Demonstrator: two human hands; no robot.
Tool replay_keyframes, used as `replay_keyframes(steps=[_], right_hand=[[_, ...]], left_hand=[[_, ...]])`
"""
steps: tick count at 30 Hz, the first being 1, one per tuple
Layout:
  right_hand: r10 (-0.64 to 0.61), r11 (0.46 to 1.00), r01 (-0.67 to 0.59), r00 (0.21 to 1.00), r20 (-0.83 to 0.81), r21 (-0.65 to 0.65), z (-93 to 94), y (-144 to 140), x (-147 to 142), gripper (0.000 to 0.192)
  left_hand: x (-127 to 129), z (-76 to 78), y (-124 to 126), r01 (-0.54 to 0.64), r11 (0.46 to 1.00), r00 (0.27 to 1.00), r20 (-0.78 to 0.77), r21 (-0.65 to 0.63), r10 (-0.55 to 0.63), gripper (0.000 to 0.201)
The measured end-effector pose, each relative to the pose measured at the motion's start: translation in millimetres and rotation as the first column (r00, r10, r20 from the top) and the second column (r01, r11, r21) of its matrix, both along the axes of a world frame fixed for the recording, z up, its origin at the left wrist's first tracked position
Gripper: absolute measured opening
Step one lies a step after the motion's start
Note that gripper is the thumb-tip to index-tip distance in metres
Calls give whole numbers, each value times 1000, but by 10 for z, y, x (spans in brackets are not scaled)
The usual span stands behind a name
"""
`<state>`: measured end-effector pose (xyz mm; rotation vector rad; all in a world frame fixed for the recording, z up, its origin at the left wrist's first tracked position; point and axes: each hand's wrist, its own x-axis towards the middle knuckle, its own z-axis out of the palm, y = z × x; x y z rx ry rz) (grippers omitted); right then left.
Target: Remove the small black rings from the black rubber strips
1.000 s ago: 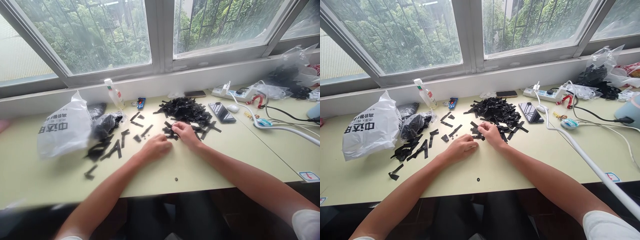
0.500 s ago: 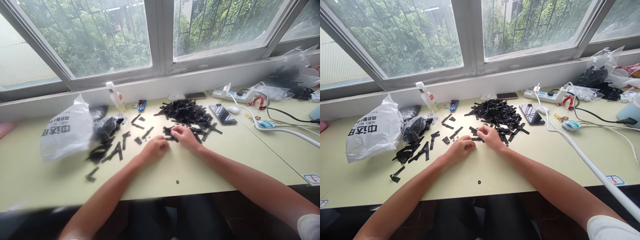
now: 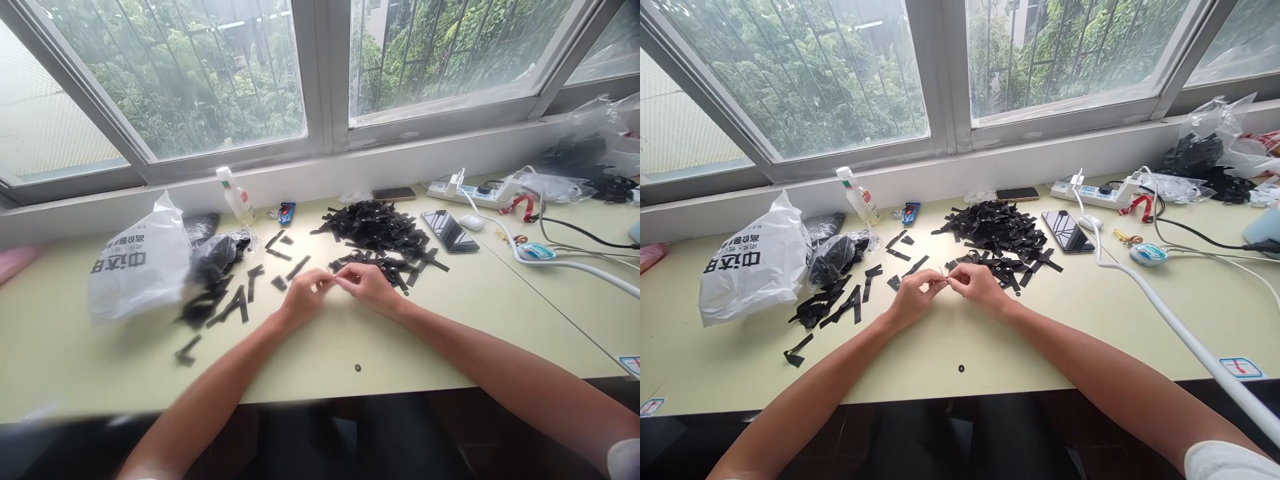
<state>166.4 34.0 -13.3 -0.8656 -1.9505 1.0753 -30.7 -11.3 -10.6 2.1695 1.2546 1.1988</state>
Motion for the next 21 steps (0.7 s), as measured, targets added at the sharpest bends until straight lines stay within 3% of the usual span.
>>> replay_keyframes(steps=[10,17,21], right_hand=[[33,999,-33,999,10,-27,44,-31,8,21],[59,998,-59,998,22,-3,18,0,12,22],[77,996,-78,996,37,48,8,11,8,23]], left_hand=[[-19,-26,15,-25,997,998,-51,77,29,13],[-34,2,5,-62,978,948,-295,199,120,21],[-40,35,-6,-30,980,911,-399,194,107,17]])
